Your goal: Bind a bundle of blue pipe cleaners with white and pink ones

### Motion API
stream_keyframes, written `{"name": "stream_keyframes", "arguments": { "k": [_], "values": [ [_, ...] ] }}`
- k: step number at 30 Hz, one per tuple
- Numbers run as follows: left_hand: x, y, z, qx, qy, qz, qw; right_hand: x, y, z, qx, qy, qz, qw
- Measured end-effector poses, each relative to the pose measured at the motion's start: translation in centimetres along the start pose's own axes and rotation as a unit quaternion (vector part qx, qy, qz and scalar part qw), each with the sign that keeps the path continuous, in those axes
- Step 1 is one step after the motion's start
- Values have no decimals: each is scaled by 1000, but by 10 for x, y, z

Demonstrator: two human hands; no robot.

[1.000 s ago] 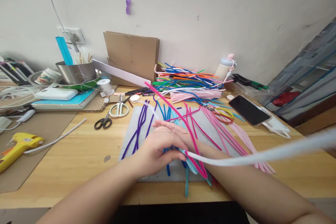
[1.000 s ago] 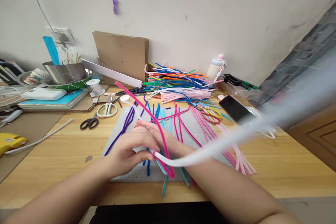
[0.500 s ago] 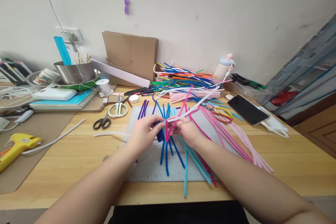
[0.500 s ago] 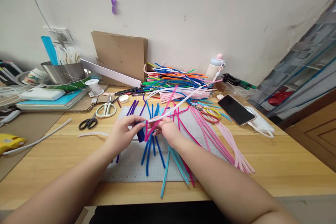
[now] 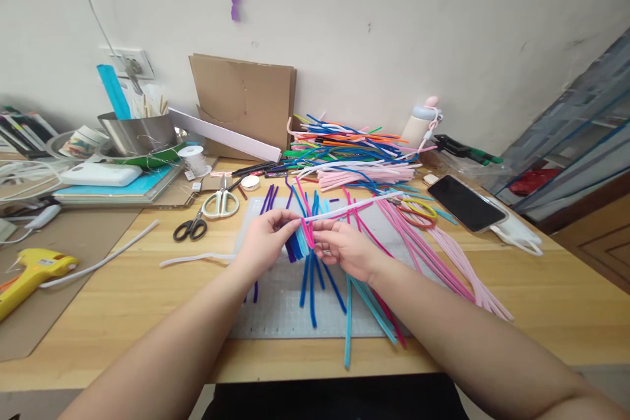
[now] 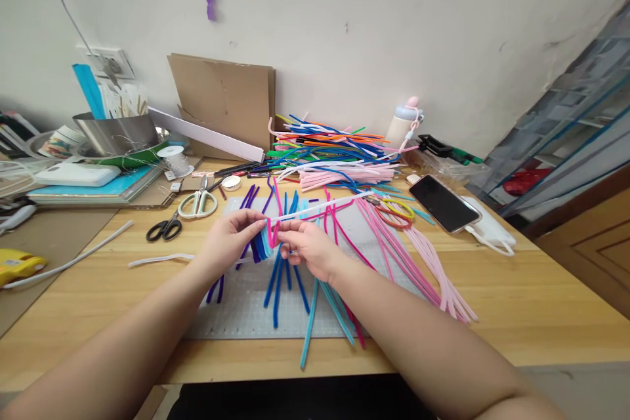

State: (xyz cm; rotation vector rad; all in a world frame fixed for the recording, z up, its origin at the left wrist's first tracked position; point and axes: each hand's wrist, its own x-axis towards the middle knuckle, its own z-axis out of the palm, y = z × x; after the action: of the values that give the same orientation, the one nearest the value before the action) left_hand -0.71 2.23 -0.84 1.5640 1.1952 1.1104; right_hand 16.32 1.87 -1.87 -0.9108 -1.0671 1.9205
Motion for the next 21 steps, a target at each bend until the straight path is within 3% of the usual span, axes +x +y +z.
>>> {"name": "stream_keyframes", "arguments": {
  "k": [8,14,21],
  "values": [
    [-2,0,2,19,-31,4,999,-1,1,2,-16,4,-20,1000],
    [-2,-1,3,-40,-49,-34,997,-1,5,5,-130,64,-38,989],
    [-1,0,2,-126,-40,-63,989,-1,8,2,-236,47,-94,966]
  ]
}}
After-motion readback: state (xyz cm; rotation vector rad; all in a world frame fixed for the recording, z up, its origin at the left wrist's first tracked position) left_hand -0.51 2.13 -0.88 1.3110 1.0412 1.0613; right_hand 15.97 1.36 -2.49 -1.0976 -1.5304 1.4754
